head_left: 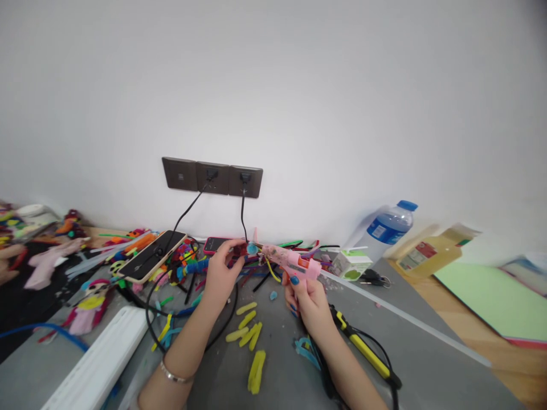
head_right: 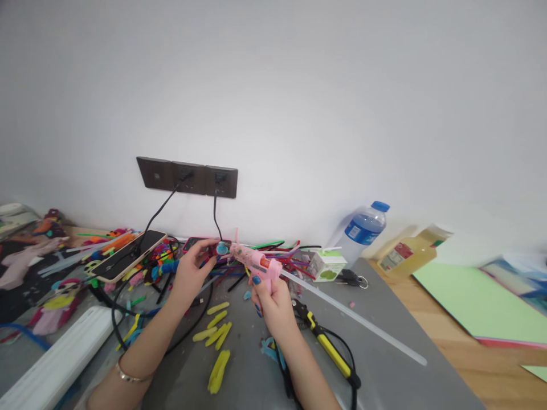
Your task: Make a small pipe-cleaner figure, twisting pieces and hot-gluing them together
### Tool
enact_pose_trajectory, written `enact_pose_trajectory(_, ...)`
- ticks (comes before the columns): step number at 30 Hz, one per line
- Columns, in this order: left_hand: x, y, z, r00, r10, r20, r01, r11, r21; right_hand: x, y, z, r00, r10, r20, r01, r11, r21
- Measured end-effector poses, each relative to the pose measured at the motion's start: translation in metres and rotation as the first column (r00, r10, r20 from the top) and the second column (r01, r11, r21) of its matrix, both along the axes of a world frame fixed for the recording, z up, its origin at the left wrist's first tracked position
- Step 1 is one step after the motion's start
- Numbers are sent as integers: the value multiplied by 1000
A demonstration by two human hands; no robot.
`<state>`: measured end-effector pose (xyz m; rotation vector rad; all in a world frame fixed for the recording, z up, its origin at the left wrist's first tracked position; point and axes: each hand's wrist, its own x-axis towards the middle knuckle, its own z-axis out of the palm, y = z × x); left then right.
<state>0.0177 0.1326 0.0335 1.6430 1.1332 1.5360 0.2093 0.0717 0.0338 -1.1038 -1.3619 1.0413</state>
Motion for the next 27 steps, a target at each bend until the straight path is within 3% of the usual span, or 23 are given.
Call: enact_pose_trajectory(27, 0, 1, -2, 1000, 15, 1, -15, 1000, 13, -2, -2, 3, 997, 52, 48, -52, 999, 13)
